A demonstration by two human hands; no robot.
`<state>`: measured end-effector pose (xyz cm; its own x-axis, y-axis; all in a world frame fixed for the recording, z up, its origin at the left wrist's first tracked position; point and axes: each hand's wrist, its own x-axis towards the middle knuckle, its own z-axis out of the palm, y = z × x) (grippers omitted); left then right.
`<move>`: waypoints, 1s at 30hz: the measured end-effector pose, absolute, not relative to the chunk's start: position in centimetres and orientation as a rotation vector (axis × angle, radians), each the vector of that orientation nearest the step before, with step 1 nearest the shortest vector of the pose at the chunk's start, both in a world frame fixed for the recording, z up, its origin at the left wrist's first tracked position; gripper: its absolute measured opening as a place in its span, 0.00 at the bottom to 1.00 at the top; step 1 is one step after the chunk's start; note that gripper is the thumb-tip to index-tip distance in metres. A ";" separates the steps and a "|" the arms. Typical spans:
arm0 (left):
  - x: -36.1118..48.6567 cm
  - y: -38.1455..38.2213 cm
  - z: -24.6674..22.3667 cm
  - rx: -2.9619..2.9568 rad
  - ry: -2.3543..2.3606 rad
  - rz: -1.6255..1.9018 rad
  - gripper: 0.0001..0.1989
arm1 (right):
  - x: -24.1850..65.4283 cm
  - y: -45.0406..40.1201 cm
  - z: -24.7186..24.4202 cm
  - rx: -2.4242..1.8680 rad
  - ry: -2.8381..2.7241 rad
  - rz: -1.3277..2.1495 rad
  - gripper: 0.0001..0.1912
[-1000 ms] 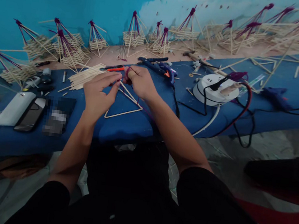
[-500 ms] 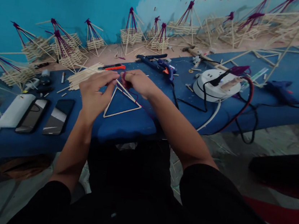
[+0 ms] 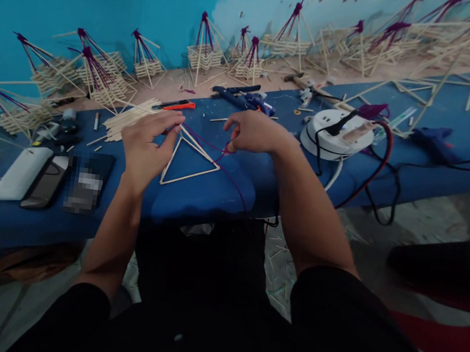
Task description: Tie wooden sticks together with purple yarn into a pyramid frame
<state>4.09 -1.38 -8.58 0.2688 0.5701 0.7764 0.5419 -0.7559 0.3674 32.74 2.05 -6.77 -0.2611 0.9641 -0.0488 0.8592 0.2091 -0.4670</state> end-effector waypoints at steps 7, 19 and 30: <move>4.0 -1.4 -8.6 2.477 1.059 1.518 0.14 | 34.3 3.3 -5.6 -1.774 -2.329 0.391 0.28; 4.2 -1.6 -8.4 2.472 1.071 1.504 0.14 | 32.0 3.7 -4.2 -1.833 -2.412 0.319 0.21; 4.2 -1.5 -8.6 2.472 1.084 1.519 0.14 | 30.7 3.8 -4.6 -1.455 -2.499 0.696 0.02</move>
<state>4.18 -1.50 -8.56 0.2744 0.5798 0.7672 0.5367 -0.7543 0.3780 30.67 3.80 -4.62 -0.5107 0.8553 -0.0872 0.7773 0.4160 -0.4718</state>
